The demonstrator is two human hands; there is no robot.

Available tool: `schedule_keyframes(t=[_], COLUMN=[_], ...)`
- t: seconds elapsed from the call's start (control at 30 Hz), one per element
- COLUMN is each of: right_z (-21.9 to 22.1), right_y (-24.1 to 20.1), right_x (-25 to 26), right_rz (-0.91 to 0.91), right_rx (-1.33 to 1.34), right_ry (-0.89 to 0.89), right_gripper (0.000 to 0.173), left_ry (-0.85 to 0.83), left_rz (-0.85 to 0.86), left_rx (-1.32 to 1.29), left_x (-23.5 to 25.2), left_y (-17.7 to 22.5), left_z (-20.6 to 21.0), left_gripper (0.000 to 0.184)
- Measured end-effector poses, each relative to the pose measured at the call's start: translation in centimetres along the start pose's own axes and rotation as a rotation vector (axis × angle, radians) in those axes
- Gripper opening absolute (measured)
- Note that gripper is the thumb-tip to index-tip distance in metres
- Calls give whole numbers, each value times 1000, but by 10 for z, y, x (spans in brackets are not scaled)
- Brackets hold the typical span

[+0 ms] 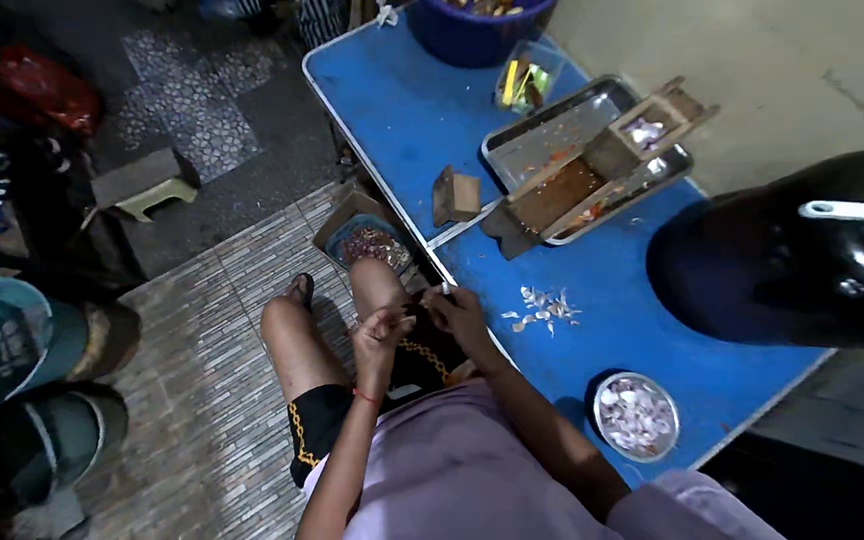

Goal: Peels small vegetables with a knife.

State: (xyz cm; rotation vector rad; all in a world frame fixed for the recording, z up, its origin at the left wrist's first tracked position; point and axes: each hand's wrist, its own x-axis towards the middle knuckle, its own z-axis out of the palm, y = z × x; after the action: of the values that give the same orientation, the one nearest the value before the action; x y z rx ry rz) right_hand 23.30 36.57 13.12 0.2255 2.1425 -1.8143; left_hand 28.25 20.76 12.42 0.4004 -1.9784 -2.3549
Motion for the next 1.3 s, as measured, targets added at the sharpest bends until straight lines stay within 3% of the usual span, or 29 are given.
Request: schedule_keyframes(t=[0.1,0.17,0.27,0.37,0.47,0.53,0.63,0.73,0.93,1.3], right_z=[-46,-73,-100,-109,-98,-80,-40,-1,38,47], right_y=[37,55,77,80,52,32,8,-20,-36,-30], right_x=[11,14,13,6,-3,-9,-17,-28,-32,-37], right_rz=[-94,-16,76,32,-41,-124,-231,-275,-443,-571], right_rx=[-392,-631,-747,-764,-694,-546,-193,-175,-374,-469], right_ry=[175,246,323,370,373,284,-62,-283,-363,-332], right_gripper=[25,29,31,29,36,40,40,43,45,40], left_ry=[-65,-66,-50,-20,-29,-53,-42,16,86,134], left_rz=[-134,-169,-202,-245,-222,-187,-142,-143,-108,-89], left_rx=[-230,-332,-432,-497,-551,-563,-583,-586,-611,-575], left_x=[1,1,3,4,4,4,5,5,0,-5], left_y=[-2,0,6,16,17,16,16,19,21,18], left_z=[-2,-2,-2,-2,-4,-6,-10,-15,-34,-47], left_gripper=[14,15,17,18,19,18,20,25,24,24])
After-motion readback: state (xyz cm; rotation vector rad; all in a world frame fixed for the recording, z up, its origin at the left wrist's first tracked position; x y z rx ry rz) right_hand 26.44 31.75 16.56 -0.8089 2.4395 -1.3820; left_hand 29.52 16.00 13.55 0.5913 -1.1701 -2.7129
